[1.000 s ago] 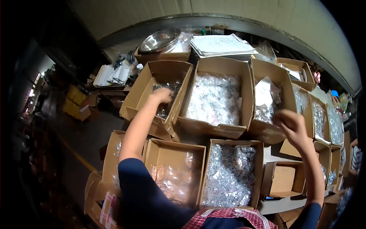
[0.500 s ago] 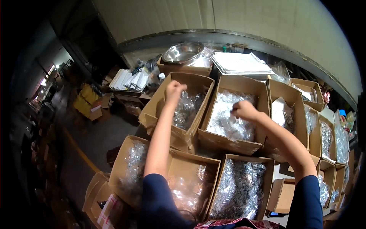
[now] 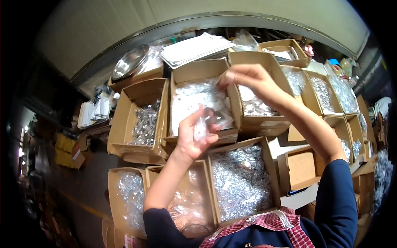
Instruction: The person places small metal hardware pieces from several boxes into a plastic bag, weighs the bag on a scale, and adjusts the quantity until reaching the target weight.
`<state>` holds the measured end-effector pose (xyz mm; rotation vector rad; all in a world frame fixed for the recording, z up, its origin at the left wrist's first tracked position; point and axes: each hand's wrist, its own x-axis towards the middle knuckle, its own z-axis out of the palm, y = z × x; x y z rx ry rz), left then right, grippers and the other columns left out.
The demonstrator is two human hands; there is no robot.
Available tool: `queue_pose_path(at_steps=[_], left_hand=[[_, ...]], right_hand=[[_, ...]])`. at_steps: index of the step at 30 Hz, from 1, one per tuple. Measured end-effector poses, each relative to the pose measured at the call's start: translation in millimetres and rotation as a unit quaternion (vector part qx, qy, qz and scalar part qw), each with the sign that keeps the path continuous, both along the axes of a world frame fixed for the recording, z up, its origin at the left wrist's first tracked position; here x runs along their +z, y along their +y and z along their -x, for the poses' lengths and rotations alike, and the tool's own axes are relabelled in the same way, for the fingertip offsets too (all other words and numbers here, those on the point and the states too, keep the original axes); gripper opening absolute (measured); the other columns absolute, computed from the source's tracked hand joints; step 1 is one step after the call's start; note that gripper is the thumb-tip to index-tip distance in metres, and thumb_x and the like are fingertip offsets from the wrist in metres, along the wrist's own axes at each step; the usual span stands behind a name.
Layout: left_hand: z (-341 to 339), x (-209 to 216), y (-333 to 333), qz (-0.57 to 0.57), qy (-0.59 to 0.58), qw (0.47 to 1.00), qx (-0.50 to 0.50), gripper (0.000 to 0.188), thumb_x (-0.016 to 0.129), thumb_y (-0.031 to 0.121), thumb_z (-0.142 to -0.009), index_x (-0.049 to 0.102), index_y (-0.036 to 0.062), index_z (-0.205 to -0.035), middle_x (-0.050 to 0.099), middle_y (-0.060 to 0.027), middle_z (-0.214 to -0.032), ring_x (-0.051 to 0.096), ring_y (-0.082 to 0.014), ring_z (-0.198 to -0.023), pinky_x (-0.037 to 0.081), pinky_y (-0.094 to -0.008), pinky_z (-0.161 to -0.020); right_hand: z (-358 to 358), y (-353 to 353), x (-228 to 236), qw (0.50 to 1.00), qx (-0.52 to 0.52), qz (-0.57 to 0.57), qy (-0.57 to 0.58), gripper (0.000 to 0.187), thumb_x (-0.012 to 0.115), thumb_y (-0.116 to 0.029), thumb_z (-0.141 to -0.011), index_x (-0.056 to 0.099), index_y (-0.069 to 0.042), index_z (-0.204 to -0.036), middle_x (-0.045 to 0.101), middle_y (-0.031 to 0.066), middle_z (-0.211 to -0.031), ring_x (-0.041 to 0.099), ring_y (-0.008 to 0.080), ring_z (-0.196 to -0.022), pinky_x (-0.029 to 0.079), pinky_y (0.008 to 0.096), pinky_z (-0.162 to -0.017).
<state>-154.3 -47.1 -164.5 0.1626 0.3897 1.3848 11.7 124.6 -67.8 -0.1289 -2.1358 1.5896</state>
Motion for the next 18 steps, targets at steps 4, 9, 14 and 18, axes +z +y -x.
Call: queue_pose_path(at_steps=[4, 9, 14, 18], left_hand=[[-32, 17, 12, 0.077, 0.063, 0.994, 0.042, 0.017, 0.049, 0.022, -0.099, 0.054, 0.0055, -0.096, 0.06, -0.0067, -0.073, 0.046, -0.0135, -0.044, 0.031, -0.0221, -0.034], [-62, 18, 9, -0.028, -0.006, 0.998, -0.057, 0.025, 0.053, 0.014, -0.09, 0.059, -0.0063, -0.103, 0.062, -0.0169, -0.073, 0.051, -0.0175, -0.046, 0.041, -0.0255, -0.037], [-114, -21, 3, -0.027, -0.172, 0.978, -0.116, 0.02, 0.054, 0.016, -0.082, 0.055, -0.0041, -0.083, 0.049, -0.0136, -0.076, 0.052, -0.0217, -0.079, 0.046, -0.027, -0.044], [-160, -54, -11, 0.049, -0.18, 0.97, -0.155, 0.019, 0.054, 0.015, -0.081, 0.052, -0.0019, -0.088, 0.056, -0.0213, -0.095, 0.057, -0.0303, -0.094, 0.049, -0.0293, -0.052]], right_hand=[[-54, 119, -75, 0.839, -0.201, -0.325, -0.388, 0.04, 0.069, -0.036, -0.087, 0.07, 0.002, -0.098, 0.07, 0.0107, -0.084, 0.066, 0.0186, -0.072, 0.053, 0.0311, -0.068], [-77, 107, -129, 0.715, -0.02, -0.172, -0.678, 0.044, 0.074, -0.037, -0.075, 0.07, 0.006, -0.085, 0.069, 0.0139, -0.08, 0.068, 0.0206, -0.069, 0.056, 0.0339, -0.059], [-69, 93, -127, 0.693, 0.027, -0.303, -0.653, 0.032, 0.071, -0.022, -0.074, 0.07, 0.008, -0.085, 0.071, 0.0167, -0.086, 0.071, 0.0249, -0.074, 0.056, 0.0353, -0.056], [-79, 108, -131, 0.714, -0.078, -0.455, -0.527, 0.025, 0.063, -0.02, -0.077, 0.072, 0.0, -0.087, 0.071, 0.0191, -0.088, 0.07, 0.0338, -0.081, 0.056, 0.0414, -0.072]])
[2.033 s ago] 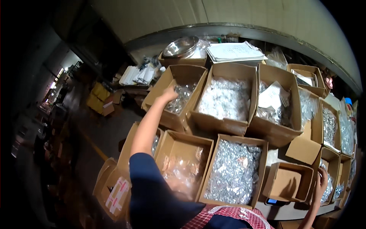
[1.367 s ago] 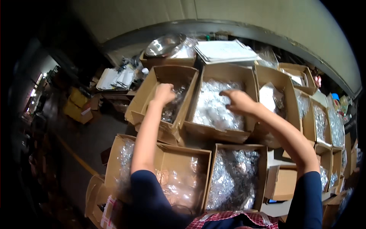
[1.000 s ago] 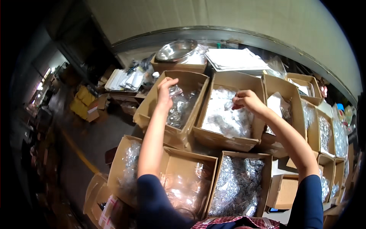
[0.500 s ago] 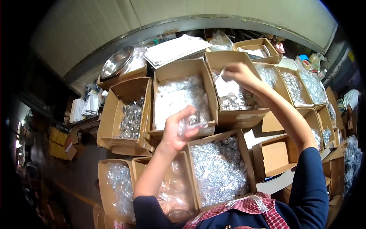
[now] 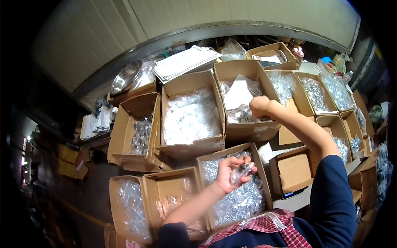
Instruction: The person places small metal hardware pieces from several boxes into a plastic bag, weighs the bag on a scale, and adjusts the quantity until reaching the target weight.
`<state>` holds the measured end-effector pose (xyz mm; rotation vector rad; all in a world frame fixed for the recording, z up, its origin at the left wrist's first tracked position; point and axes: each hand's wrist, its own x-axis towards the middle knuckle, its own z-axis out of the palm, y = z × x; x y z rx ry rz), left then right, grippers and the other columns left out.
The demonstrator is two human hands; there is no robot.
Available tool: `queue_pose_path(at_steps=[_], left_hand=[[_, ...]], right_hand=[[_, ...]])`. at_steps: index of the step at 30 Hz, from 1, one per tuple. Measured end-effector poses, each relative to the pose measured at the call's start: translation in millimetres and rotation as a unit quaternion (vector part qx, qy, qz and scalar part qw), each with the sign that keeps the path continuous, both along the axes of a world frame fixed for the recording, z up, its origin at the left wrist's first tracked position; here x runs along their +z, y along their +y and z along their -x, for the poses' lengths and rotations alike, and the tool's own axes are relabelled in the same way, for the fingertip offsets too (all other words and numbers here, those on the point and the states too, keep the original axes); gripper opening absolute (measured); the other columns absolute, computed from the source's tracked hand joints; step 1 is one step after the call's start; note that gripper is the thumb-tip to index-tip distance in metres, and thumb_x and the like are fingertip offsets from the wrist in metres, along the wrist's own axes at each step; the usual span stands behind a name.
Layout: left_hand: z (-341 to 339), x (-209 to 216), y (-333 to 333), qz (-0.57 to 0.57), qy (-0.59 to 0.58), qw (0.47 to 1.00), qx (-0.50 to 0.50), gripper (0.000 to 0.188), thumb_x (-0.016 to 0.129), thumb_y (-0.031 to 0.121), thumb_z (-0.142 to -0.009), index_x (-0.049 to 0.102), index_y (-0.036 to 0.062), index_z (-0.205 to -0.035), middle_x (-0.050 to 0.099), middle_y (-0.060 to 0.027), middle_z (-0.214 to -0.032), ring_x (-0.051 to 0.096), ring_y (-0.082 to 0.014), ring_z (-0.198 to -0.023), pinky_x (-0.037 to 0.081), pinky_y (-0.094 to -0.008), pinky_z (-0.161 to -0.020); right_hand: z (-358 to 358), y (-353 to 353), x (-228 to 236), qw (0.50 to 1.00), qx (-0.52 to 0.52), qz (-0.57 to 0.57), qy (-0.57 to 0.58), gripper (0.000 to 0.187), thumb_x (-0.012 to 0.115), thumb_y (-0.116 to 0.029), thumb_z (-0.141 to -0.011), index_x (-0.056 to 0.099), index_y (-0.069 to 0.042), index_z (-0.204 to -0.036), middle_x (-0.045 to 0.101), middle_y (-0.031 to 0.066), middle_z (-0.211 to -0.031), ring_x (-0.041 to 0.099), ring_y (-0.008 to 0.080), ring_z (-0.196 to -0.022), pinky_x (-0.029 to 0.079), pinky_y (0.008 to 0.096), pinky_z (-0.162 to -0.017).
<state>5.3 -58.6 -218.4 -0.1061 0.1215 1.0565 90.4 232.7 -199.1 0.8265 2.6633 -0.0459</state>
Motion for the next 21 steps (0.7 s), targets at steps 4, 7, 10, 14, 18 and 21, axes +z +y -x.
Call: queue_pose_path(at_steps=[4, 7, 10, 14, 18, 21], left_hand=[[-18, 5, -14, 0.028, 0.029, 0.998, 0.037, 0.015, 0.052, 0.014, -0.084, 0.054, -0.0009, -0.085, 0.056, -0.0228, -0.111, 0.059, -0.0291, -0.097, 0.052, -0.0311, -0.056], [-17, 12, -15, 0.052, 0.122, 0.987, 0.086, 0.026, 0.052, 0.024, -0.094, 0.058, -0.0004, -0.089, 0.057, -0.02, -0.116, 0.061, -0.0259, -0.091, 0.054, -0.0308, -0.057], [-20, 15, -7, 0.042, 0.233, 0.965, 0.11, 0.048, 0.053, 0.051, -0.094, 0.059, 0.0054, -0.109, 0.063, -0.0154, -0.113, 0.066, -0.0241, -0.088, 0.056, -0.0317, -0.055], [-51, 30, 8, 0.027, 0.263, 0.961, 0.083, 0.052, 0.059, 0.05, -0.091, 0.055, 0.0064, -0.12, 0.067, -0.012, -0.096, 0.066, -0.0193, -0.069, 0.052, -0.0293, -0.045], [-91, 43, 21, -0.005, 0.341, 0.935, 0.102, 0.028, 0.053, 0.023, -0.097, 0.054, 0.0022, -0.117, 0.057, -0.0049, -0.072, 0.052, -0.0113, -0.054, 0.039, -0.0237, -0.038], [-109, 32, 40, -0.038, 0.303, 0.951, 0.049, 0.036, 0.044, 0.032, -0.102, 0.05, 0.005, -0.124, 0.054, -0.0033, -0.072, 0.047, -0.0094, -0.052, 0.039, -0.0228, -0.039]], right_hand=[[-19, 3, 39, 0.963, -0.054, 0.036, 0.261, 0.024, 0.062, -0.017, -0.075, 0.072, 0.001, -0.086, 0.069, 0.0206, -0.086, 0.069, 0.0344, -0.079, 0.054, 0.0412, -0.074], [-47, -30, 73, 0.868, -0.058, 0.205, 0.45, 0.025, 0.064, -0.018, -0.077, 0.071, 0.002, -0.091, 0.069, 0.0202, -0.084, 0.068, 0.0302, -0.073, 0.054, 0.0378, -0.072], [-76, -76, 95, 0.848, -0.054, 0.331, 0.41, 0.029, 0.063, -0.016, -0.087, 0.065, 0.006, -0.106, 0.071, 0.0149, -0.089, 0.062, 0.0135, -0.074, 0.051, 0.032, -0.069], [-119, -107, 116, 0.896, 0.111, 0.261, 0.342, 0.03, 0.062, -0.015, -0.089, 0.065, -0.003, -0.116, 0.072, 0.015, -0.09, 0.069, 0.0183, -0.075, 0.053, 0.0299, -0.07], [-166, -12, 64, 0.826, -0.129, 0.251, 0.488, 0.026, 0.056, -0.01, -0.081, 0.069, -0.002, -0.102, 0.072, 0.0116, -0.082, 0.07, 0.0184, -0.067, 0.057, 0.031, -0.067], [-219, 87, -3, 0.9, -0.214, 0.092, 0.37, 0.02, 0.059, -0.009, -0.082, 0.067, 0.002, -0.096, 0.07, 0.0122, -0.08, 0.069, 0.018, -0.068, 0.055, 0.0312, -0.06]])
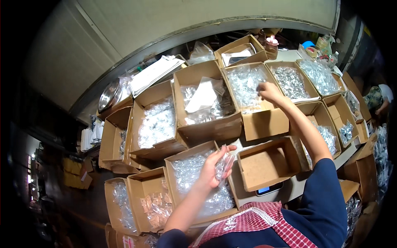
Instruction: The person places small metal hardware pieces from several boxes into a plastic bag, weighs the bag on a scale, and adjusts the quantity until reaching the target weight.
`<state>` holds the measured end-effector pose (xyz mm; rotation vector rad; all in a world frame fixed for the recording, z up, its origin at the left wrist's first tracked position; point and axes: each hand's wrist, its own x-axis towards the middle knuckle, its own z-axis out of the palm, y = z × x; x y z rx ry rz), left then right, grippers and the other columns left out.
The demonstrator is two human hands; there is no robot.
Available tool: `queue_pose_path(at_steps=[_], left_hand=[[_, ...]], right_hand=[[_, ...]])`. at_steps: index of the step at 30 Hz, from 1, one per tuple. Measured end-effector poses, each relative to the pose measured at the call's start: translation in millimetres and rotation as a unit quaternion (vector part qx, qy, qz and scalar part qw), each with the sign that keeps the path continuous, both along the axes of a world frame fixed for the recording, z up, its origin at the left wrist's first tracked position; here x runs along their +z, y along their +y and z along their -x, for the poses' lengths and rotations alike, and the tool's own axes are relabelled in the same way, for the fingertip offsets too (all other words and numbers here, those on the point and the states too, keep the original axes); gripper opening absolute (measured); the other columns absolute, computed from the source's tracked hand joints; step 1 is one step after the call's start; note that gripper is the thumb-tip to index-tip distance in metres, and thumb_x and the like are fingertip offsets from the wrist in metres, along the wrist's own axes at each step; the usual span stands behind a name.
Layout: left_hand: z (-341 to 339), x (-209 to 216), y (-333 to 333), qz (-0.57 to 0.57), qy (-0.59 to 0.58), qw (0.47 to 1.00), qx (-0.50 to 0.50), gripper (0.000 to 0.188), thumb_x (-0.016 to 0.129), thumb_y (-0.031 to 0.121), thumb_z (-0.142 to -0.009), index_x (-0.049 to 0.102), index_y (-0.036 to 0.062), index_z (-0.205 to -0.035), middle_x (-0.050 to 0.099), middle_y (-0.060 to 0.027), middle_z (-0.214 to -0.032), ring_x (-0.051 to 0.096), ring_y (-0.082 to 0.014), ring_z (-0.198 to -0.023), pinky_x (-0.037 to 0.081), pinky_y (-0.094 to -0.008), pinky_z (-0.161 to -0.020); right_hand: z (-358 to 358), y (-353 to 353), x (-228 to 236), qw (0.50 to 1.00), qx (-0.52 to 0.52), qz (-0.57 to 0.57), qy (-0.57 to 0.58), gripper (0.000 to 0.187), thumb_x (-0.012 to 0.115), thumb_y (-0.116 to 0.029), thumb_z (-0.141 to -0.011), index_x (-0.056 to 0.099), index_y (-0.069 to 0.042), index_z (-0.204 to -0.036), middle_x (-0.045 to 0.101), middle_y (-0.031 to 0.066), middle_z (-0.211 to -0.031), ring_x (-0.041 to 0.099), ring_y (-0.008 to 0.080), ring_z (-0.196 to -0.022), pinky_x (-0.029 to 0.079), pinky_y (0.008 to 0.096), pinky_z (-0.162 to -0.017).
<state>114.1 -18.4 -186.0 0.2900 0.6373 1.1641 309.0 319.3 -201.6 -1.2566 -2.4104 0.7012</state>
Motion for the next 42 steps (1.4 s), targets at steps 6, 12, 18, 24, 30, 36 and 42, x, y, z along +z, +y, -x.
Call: queue_pose_path(at_steps=[6, 12, 18, 24, 30, 36, 42], left_hand=[[-57, 2, 55, 0.006, -0.045, 0.999, 0.02, 0.045, 0.043, 0.041, -0.101, 0.047, 0.006, -0.129, 0.063, -0.0062, -0.084, 0.057, -0.0109, -0.056, 0.044, -0.0235, -0.041], [-83, -18, 94, 0.118, 0.031, 0.989, 0.08, 0.035, 0.052, 0.032, -0.098, 0.056, 0.0037, -0.118, 0.066, -0.0075, -0.092, 0.064, -0.0139, -0.063, 0.05, -0.0249, -0.045], [-114, -58, 128, 0.112, 0.127, 0.979, 0.112, 0.037, 0.061, 0.036, -0.094, 0.057, 0.0036, -0.111, 0.066, -0.0087, -0.096, 0.066, -0.015, -0.075, 0.054, -0.0305, -0.051], [-156, -51, 166, 0.06, 0.124, 0.983, 0.118, 0.041, 0.06, 0.04, -0.094, 0.055, 0.0038, -0.113, 0.064, -0.0098, -0.089, 0.064, -0.0173, -0.066, 0.052, -0.0284, -0.044], [-166, -42, 161, -0.008, 0.073, 0.995, 0.071, 0.052, 0.035, 0.044, -0.102, 0.051, -0.0002, -0.123, 0.064, -0.0129, -0.096, 0.066, -0.0216, -0.079, 0.056, -0.034, -0.062], [-163, -8, 157, -0.119, 0.078, 0.988, 0.062, 0.072, 0.024, 0.062, -0.097, 0.044, 0.0011, -0.131, 0.062, -0.013, -0.098, 0.067, -0.0217, -0.078, 0.058, -0.03, -0.055], [-152, 0, 153, -0.137, 0.084, 0.987, 0.024, 0.071, 0.022, 0.058, -0.099, 0.048, -0.0017, -0.127, 0.063, -0.0138, -0.096, 0.068, -0.0216, -0.082, 0.059, -0.0318, -0.067]], right_hand=[[-12, 59, -120, 0.961, 0.042, 0.115, -0.249, 0.045, 0.075, -0.037, -0.071, 0.069, -0.003, -0.1, 0.069, 0.0177, -0.098, 0.067, 0.0362, -0.081, 0.055, 0.0387, -0.078], [11, 76, -113, 0.967, 0.096, -0.052, -0.228, 0.024, 0.06, -0.023, -0.074, 0.072, -0.007, -0.088, 0.07, 0.0174, -0.093, 0.067, 0.0353, -0.09, 0.054, 0.0434, -0.08], [-71, 26, -24, 0.988, 0.139, -0.006, 0.068, 0.022, 0.055, -0.025, -0.08, 0.066, -0.005, -0.081, 0.065, 0.0197, -0.08, 0.062, 0.0398, -0.079, 0.049, 0.0474, -0.069], [-122, -65, 21, 0.87, 0.466, -0.107, 0.12, 0.016, 0.065, -0.023, -0.08, 0.063, -0.007, -0.081, 0.061, 0.0112, -0.086, 0.062, 0.0302, -0.076, 0.051, 0.04, -0.067], [-178, 85, -34, 0.997, 0.028, -0.026, 0.06, 0.032, 0.064, -0.027, -0.085, 0.067, -0.003, -0.106, 0.068, 0.0178, -0.099, 0.066, 0.0305, -0.094, 0.051, 0.0409, -0.083], [-181, 143, -113, 0.971, -0.123, 0.007, -0.204, 0.068, 0.072, -0.037, -0.076, 0.051, 0.002, -0.127, 0.058, 0.0303, -0.119, 0.056, 0.0397, -0.115, 0.046, 0.0417, -0.098], [-177, 148, -122, 0.991, -0.088, -0.01, -0.098, 0.026, 0.064, -0.021, -0.075, 0.068, -0.003, -0.093, 0.068, 0.0211, -0.097, 0.064, 0.0379, -0.093, 0.051, 0.0454, -0.082]])
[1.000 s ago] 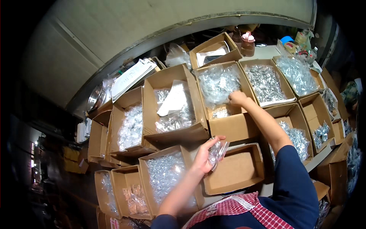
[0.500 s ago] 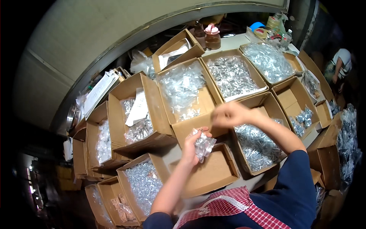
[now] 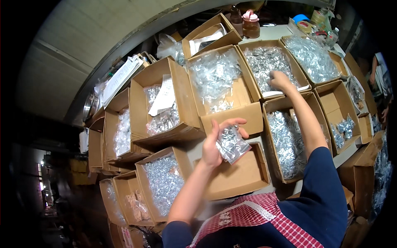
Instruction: The person places small metal hardware pieces from several boxes into a plastic bag, weighs the bag on a scale, and adjusts the quantity until reaching the target weight.
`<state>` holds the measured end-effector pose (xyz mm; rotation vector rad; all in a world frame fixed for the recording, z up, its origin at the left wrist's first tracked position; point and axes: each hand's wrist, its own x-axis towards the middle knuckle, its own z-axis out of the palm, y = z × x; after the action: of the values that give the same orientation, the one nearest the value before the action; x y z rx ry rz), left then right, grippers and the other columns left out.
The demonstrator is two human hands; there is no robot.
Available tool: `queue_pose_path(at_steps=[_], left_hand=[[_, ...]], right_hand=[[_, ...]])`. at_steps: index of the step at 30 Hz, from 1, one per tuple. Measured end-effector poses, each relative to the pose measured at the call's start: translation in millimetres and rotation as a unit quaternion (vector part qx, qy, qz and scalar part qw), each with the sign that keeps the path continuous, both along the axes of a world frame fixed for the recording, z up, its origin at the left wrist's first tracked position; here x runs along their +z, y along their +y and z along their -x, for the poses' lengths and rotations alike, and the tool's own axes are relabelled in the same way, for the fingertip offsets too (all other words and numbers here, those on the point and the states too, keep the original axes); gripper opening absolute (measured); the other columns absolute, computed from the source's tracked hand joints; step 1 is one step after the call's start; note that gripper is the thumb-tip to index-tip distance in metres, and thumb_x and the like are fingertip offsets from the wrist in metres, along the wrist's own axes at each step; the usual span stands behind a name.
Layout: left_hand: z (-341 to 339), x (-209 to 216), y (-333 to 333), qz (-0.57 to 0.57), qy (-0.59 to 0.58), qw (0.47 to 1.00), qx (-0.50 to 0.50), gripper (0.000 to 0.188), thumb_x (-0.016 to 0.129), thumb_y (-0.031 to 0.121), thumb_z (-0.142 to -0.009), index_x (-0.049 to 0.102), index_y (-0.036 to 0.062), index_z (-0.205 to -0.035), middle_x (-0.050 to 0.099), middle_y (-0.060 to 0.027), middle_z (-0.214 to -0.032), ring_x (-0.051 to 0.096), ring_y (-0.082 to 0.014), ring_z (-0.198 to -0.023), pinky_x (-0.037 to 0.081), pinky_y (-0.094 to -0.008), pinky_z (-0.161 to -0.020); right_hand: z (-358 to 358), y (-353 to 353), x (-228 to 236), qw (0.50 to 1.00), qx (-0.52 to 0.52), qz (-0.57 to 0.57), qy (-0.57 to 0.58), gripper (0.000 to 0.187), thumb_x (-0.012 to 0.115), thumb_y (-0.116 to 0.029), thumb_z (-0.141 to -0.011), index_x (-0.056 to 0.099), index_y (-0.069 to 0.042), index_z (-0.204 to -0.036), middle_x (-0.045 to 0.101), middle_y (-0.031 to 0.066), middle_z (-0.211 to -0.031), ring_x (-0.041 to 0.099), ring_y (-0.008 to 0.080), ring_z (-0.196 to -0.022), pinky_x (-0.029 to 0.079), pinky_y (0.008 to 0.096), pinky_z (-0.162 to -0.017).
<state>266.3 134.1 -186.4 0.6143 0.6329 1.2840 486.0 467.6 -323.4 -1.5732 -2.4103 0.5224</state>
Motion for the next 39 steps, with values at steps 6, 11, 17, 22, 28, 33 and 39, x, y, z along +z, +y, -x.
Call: queue_pose_path(at_steps=[6, 11, 17, 22, 28, 33, 39], left_hand=[[-5, -10, -6, 0.062, 0.082, 0.995, 0.007, 0.06, 0.028, 0.048, -0.102, 0.05, -0.0031, -0.126, 0.064, -0.013, -0.092, 0.069, -0.0245, -0.078, 0.06, -0.0352, -0.069], [-24, -38, -18, 0.119, 0.076, 0.99, -0.031, 0.058, 0.045, 0.05, -0.098, 0.051, -0.0009, -0.126, 0.063, -0.0132, -0.091, 0.069, -0.0246, -0.085, 0.06, -0.0355, -0.072], [-44, -48, -41, 0.181, 0.151, 0.971, -0.041, 0.026, 0.068, 0.013, -0.085, 0.057, 0.0007, -0.106, 0.063, -0.0075, -0.082, 0.061, -0.0145, -0.076, 0.051, -0.029, -0.071], [-37, -85, -68, 0.157, 0.332, 0.93, 0.018, 0.017, 0.062, 0.003, -0.089, 0.06, 0.0011, -0.106, 0.065, -0.0051, -0.087, 0.061, -0.0122, -0.079, 0.05, -0.0261, -0.074], [-29, -103, -79, 0.11, 0.45, 0.885, 0.041, 0.02, 0.064, 0.009, -0.09, 0.064, 0.0046, -0.109, 0.067, -0.0052, -0.094, 0.063, -0.0143, -0.087, 0.051, -0.0284, -0.075], [-29, -113, -89, 0.192, 0.289, 0.937, 0.046, 0.026, 0.061, 0.006, -0.09, 0.061, 0.0009, -0.116, 0.065, -0.0083, -0.098, 0.063, -0.0176, -0.088, 0.052, -0.0303, -0.076], [-43, -71, -77, 0.25, 0.033, 0.967, -0.027, 0.05, 0.056, 0.018, -0.09, 0.044, -0.004, -0.134, 0.064, -0.0177, -0.109, 0.061, -0.0301, -0.105, 0.05, -0.0409, -0.093]], right_hand=[[-29, -31, 48, 0.868, -0.089, 0.207, 0.442, 0.004, 0.064, -0.005, -0.082, 0.063, -0.001, -0.083, 0.061, 0.0039, -0.078, 0.062, 0.0113, -0.066, 0.054, 0.0246, -0.055], [-22, -143, 136, 0.796, 0.107, 0.42, 0.423, 0.028, 0.069, -0.017, -0.087, 0.061, -0.001, -0.109, 0.065, 0.0073, -0.088, 0.068, 0.0147, -0.071, 0.056, 0.0255, -0.06], [-88, -81, 128, 0.945, 0.003, 0.055, 0.322, 0.028, 0.068, -0.025, -0.084, 0.071, -0.001, -0.099, 0.071, 0.0092, -0.091, 0.064, 0.0132, -0.081, 0.051, 0.028, -0.076], [-203, 27, 66, 0.911, -0.318, -0.257, -0.059, 0.053, 0.072, -0.011, -0.069, 0.051, -0.001, -0.116, 0.046, 0.0264, -0.121, 0.049, 0.0434, -0.115, 0.045, 0.0471, -0.097], [-226, 46, 57, 0.902, -0.198, -0.381, -0.056, 0.026, 0.065, -0.012, -0.079, 0.058, -0.007, -0.104, 0.056, 0.019, -0.103, 0.055, 0.0393, -0.102, 0.047, 0.0482, -0.089], [-177, -9, 91, 0.803, -0.139, -0.029, 0.579, 0.016, 0.052, -0.018, -0.095, 0.057, -0.003, -0.091, 0.067, 0.0163, -0.096, 0.067, 0.026, -0.082, 0.055, 0.0366, -0.074], [-90, -192, 157, 0.764, 0.094, 0.31, 0.558, 0.026, 0.057, -0.027, -0.096, 0.056, -0.005, -0.109, 0.069, 0.0108, -0.099, 0.071, 0.0211, -0.077, 0.058, 0.0292, -0.068]])
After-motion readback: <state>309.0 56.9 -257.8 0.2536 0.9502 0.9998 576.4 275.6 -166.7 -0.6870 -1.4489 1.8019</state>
